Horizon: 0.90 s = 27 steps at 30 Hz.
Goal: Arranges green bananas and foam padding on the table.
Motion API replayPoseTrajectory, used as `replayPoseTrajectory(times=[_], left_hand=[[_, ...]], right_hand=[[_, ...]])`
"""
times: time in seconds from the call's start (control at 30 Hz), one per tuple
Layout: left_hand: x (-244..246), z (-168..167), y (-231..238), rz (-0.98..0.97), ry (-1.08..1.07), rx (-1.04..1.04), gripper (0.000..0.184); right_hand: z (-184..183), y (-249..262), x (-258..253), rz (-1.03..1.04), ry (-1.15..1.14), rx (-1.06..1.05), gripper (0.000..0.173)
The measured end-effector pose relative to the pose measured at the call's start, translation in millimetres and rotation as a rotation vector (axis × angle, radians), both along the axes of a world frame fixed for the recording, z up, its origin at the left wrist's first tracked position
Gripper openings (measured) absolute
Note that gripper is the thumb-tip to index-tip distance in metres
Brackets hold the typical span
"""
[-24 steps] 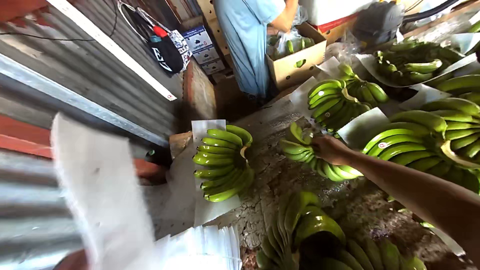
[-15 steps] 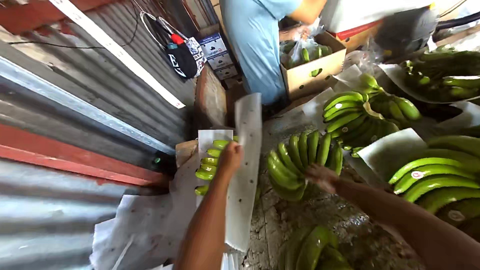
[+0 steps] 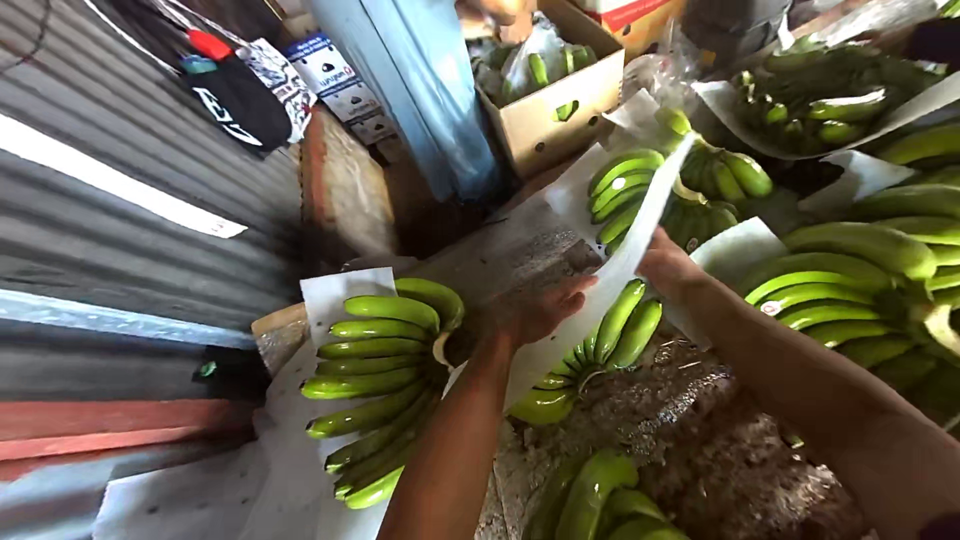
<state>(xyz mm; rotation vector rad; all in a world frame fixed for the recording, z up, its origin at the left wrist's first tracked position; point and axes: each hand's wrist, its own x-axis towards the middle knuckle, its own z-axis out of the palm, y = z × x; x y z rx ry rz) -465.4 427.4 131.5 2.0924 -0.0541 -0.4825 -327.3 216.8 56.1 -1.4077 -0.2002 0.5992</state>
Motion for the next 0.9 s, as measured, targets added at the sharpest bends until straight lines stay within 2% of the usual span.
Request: replayPoseTrajectory(times=[0.03,0.1,0.13,0.23,0.27,0.33,0.43,0.5,0.57,0.63,0.7,0.73,0.8,0.83,0.9], left_hand=[[-1,1,0,0.014,0.036,-0.018,0.047],[-4,2,6,0.054,0.121,-0.056,0.048],[-8,2,10,0.102,0.168,-0.071,0.049],[-30,-14,34,0.215,0.158,-0.166,0.049],[-39,-22,42,0.239,0.089,-0.227,0.049],[-56,-25,50,0.319,0.024,-0.309,0.050],[-79,-18,32,0.508,0.236,-0.205,0.048],[-92,-26,20,0.599,0.353,-0.141,0.043],[-107,-37,13,0.717,0.276,-0.140,0.035],[-127,-37,7,0.811,0.152,-0.189,0.036],[-156,-37,9,0.872,-0.018,-0.352,0.045],[-169,-42,12,0.869,-0.039,-0.481,0.056],[-183,-48,13,0.902,0.051,-0.590,0.066],[-184,-46,11,0.922,0.097,-0.557,0.066],[-179,-35,5,0.881,0.174,-0.406,0.067]], right_hand=[[2,3,5,0.105,0.062,0.117,0.075],[-6,6,15,0.298,0.072,0.283,0.071],[-12,5,17,0.308,0.068,0.272,0.069],[-27,2,18,0.185,0.109,-0.129,0.031],[-25,0,18,0.162,0.159,-0.257,0.032],[-23,0,19,0.145,0.215,-0.383,0.038],[-29,-5,16,0.210,0.227,-0.502,0.032],[-18,-8,5,0.244,0.228,-0.537,0.031],[-12,-22,-10,0.197,0.255,-0.532,0.031],[-22,-42,-18,0.148,0.305,-0.463,0.035],[-33,-59,-24,0.102,0.355,-0.348,0.035],[-37,-65,-30,0.056,0.351,-0.315,0.033],[-38,-72,-42,0.003,0.241,-0.366,0.028],[-40,-74,-46,0.022,0.139,-0.444,0.033],[-48,-84,-49,0.205,-0.160,-0.634,0.047]])
